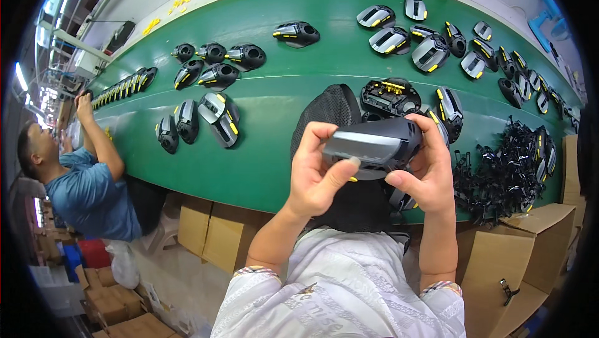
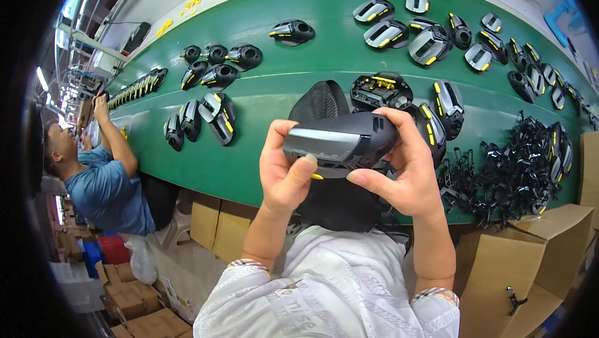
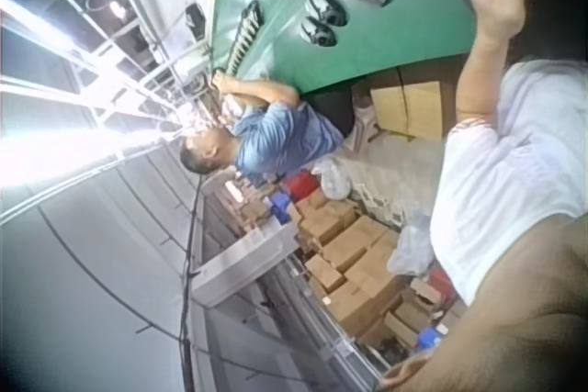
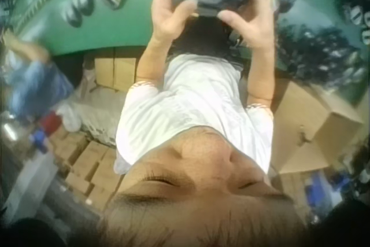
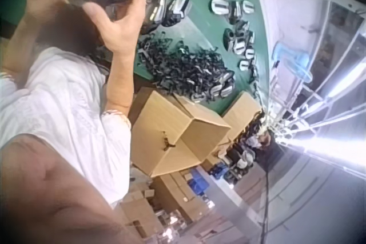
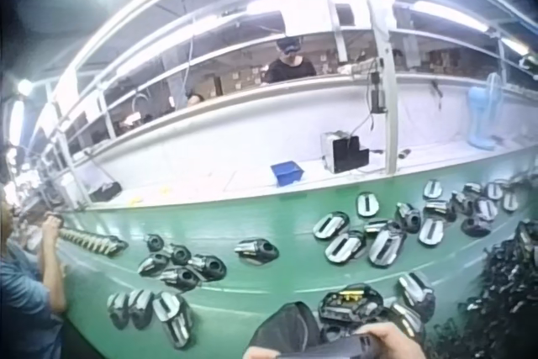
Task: The person assembles electronic components and wires into casings by hand on a production line.
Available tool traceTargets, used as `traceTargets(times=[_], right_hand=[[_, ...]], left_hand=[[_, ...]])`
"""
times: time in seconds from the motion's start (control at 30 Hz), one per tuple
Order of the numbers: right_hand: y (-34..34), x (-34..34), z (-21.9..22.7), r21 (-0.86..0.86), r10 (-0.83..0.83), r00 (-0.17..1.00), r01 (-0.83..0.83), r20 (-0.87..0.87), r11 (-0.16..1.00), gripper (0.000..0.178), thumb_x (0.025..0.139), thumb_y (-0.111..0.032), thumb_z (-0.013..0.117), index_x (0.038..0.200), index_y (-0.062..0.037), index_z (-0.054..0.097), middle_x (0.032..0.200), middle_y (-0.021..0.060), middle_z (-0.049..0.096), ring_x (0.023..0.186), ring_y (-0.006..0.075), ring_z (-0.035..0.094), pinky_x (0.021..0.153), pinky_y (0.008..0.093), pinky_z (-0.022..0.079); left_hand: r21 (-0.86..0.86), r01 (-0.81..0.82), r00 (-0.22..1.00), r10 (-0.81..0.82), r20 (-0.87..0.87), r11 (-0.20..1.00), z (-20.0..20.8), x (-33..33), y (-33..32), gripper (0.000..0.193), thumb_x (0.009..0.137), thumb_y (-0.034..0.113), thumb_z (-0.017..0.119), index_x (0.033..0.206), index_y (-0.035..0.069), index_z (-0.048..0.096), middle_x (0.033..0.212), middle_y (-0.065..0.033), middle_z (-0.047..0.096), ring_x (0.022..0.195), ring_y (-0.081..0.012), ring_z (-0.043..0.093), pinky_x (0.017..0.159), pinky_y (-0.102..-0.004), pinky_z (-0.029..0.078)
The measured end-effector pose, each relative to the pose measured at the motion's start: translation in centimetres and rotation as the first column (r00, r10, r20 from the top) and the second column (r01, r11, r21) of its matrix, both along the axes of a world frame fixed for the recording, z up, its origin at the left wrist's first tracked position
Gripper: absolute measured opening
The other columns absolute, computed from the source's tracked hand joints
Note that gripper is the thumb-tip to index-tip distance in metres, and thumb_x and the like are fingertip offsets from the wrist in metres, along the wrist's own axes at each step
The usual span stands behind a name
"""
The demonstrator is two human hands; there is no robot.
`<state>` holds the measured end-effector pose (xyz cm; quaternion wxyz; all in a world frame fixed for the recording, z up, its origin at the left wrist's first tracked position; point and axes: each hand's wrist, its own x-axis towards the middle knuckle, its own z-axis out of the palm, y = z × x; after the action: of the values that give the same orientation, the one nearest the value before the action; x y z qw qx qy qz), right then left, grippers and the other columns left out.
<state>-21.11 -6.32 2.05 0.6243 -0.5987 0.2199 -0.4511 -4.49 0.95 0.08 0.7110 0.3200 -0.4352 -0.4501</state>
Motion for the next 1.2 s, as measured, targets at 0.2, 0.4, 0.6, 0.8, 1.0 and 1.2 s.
traceTargets(times=[0.2, 0.4, 0.6, 0.8, 1.0, 1.2], right_hand=[[0.6, -0.4, -0.4, -0.069, 0.013, 1.000, -0.013, 0.009, 0.998, 0.057, 0.070, -0.012, 0.077, 0.116, 0.0000, 0.044, 0.100, 0.0057, 0.051, 0.092, 0.0115, 0.053, 0.081, 0.0248, 0.045], [0.1, -1.6, 0.9, 0.196, 0.075, 0.996, -0.081, 0.038, 0.977, 0.032, 0.077, -0.014, 0.070, 0.099, -0.0010, 0.050, 0.086, 0.0010, 0.052, 0.079, 0.0057, 0.049, 0.070, 0.0208, 0.041], [-2.3, -4.4, 1.9, -0.256, -0.165, 0.924, 0.076, -0.344, 0.964, 0.051, 0.082, -0.020, 0.062, 0.125, -0.0024, 0.044, 0.120, 0.0109, 0.051, 0.105, 0.0257, 0.053, 0.089, 0.0349, 0.042], [-7.8, -17.8, 2.3, -0.654, -0.664, 0.089, 0.121, -0.742, 0.747, 0.026, 0.070, -0.009, 0.067, 0.095, -0.0049, 0.062, 0.093, 0.0136, 0.063, 0.088, 0.0309, 0.060, 0.078, 0.0373, 0.047], [-7.9, -18.5, 0.8, -0.562, -0.559, -0.111, -0.004, -0.822, 0.827, 0.026, 0.065, -0.011, 0.072, 0.090, -0.0072, 0.066, 0.089, 0.0114, 0.063, 0.088, 0.0308, 0.058, 0.080, 0.0388, 0.045], [-8.9, -15.9, 0.9, -0.435, -0.431, -0.323, -0.062, -0.843, 0.898, 0.029, 0.061, -0.021, 0.077, 0.086, -0.0087, 0.068, 0.094, 0.0099, 0.063, 0.096, 0.0292, 0.056, 0.083, 0.0399, 0.043]], left_hand=[[-0.057, 0.024, 0.986, -0.015, 0.164, 0.998, -1.1, 1.1, 0.2, 0.037, 0.080, 0.004, 0.065, 0.106, 0.000, 0.039, 0.097, -0.0080, 0.052, 0.087, -0.0109, 0.054, 0.077, -0.0234, 0.044], [-0.137, 0.027, 0.950, 0.017, 0.313, 0.990, -0.8, 0.2, 0.0, 0.042, 0.076, 0.004, 0.071, 0.106, 0.000, 0.041, 0.097, -0.0078, 0.053, 0.087, -0.0109, 0.055, 0.077, -0.0238, 0.044], [0.166, -0.040, 0.979, 0.006, 0.204, 0.985, 0.3, 5.5, -5.1, 0.035, 0.083, 0.013, 0.063, 0.112, 0.001, 0.046, 0.087, -0.0044, 0.057, 0.079, -0.0109, 0.056, 0.066, -0.0221, 0.047], [0.190, -0.670, 0.459, 0.199, 0.866, 0.718, -3.0, 17.7, -14.8, 0.039, 0.084, 0.029, 0.060, 0.107, -0.002, 0.054, 0.097, -0.0121, 0.060, 0.084, -0.0262, 0.060, 0.073, -0.0387, 0.050], [-0.638, -0.523, -0.423, 0.478, 0.770, 0.565, -2.4, 13.1, -18.0, 0.031, 0.076, 0.013, 0.062, 0.102, -0.001, 0.055, 0.111, -0.0212, 0.053, 0.106, -0.0350, 0.049, 0.089, -0.0431, 0.041], [-0.085, -0.367, -0.033, 0.079, 0.996, 0.926, -0.2, 1.8, -24.2, 0.045, 0.078, 0.043, 0.060, 0.092, 0.000, 0.061, 0.100, -0.0185, 0.060, 0.087, -0.0327, 0.061, 0.077, -0.0398, 0.048]])
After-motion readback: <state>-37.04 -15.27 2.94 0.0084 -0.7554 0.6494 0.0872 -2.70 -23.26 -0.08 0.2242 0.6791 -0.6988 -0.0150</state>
